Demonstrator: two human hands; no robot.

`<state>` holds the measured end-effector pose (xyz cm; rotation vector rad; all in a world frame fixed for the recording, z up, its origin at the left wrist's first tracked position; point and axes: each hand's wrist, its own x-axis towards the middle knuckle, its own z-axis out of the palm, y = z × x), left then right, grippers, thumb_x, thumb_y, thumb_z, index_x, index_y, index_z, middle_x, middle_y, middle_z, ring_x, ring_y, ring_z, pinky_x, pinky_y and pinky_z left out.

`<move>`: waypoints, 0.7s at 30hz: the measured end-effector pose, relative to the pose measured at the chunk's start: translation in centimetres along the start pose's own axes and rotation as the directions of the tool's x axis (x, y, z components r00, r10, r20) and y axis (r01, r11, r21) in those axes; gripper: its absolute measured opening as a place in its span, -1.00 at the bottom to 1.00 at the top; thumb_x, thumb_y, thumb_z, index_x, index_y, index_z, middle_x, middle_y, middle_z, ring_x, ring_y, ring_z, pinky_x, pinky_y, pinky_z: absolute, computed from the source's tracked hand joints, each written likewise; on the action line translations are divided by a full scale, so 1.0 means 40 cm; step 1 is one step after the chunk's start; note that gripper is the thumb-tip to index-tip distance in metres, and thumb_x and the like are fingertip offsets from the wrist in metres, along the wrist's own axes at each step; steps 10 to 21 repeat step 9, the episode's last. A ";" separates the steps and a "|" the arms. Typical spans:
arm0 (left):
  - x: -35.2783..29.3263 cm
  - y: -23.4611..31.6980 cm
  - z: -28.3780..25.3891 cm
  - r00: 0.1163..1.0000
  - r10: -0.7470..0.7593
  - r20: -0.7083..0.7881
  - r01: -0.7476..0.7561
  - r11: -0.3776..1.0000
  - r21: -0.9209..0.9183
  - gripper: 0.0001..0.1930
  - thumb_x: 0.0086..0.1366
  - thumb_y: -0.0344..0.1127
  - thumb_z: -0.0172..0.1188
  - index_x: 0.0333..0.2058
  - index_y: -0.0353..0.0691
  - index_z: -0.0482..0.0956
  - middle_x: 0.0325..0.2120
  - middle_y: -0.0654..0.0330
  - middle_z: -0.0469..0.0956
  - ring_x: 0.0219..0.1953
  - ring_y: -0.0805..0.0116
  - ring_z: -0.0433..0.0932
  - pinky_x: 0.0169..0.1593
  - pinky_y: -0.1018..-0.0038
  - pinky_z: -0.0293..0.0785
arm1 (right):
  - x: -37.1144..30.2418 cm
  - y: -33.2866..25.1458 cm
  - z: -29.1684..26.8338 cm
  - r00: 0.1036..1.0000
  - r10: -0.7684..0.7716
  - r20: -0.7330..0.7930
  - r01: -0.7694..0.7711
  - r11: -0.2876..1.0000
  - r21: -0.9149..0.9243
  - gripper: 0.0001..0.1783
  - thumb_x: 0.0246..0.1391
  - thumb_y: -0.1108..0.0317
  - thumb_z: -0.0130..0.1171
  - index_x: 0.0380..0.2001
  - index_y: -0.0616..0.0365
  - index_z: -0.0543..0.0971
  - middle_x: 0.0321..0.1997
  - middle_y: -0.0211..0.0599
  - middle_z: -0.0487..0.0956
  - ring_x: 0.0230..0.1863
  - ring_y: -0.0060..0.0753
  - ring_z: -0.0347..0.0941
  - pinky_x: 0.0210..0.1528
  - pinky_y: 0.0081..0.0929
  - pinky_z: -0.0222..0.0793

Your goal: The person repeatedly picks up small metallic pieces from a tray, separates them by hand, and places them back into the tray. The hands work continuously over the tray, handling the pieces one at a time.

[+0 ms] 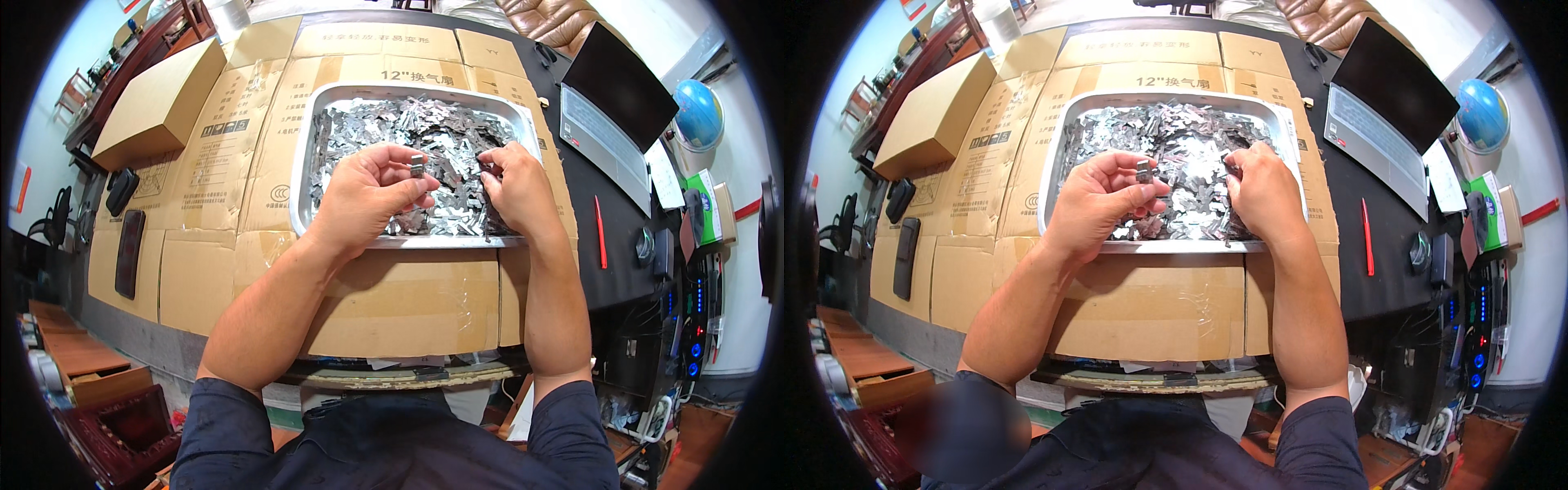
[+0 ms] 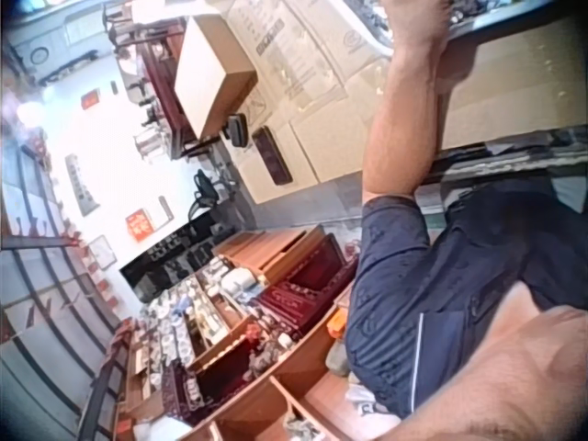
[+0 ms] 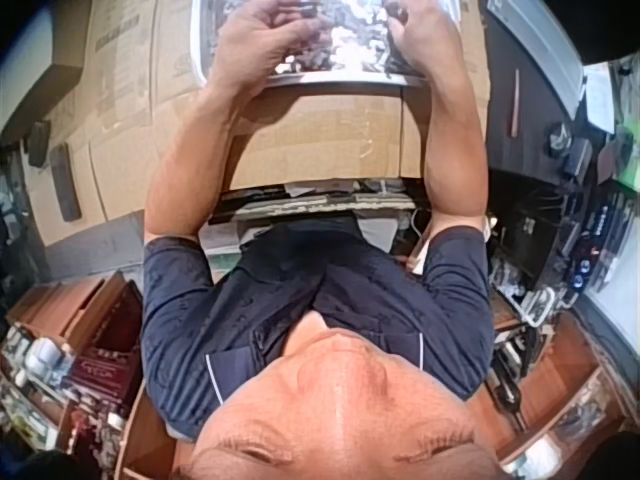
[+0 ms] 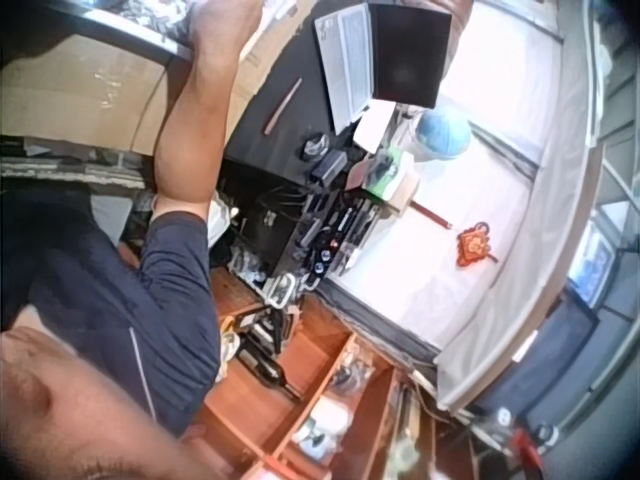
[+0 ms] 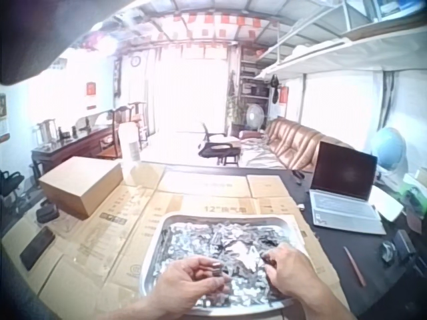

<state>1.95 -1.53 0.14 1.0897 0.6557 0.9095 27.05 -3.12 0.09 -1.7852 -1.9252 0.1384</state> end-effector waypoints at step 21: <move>0.000 -0.001 0.003 1.000 -0.029 -0.008 0.029 0.999 0.034 -0.73 0.37 -0.48 0.30 0.01 -0.27 0.53 -0.19 0.00 0.72 -0.22 0.37 0.73 -0.22 0.60 0.58 | 0.000 -0.007 -0.008 0.997 0.033 0.065 -0.029 0.998 -0.057 -0.84 0.07 0.41 0.37 -0.28 0.22 0.67 -0.17 -0.03 0.58 -0.15 0.05 0.57 -0.04 -0.17 0.50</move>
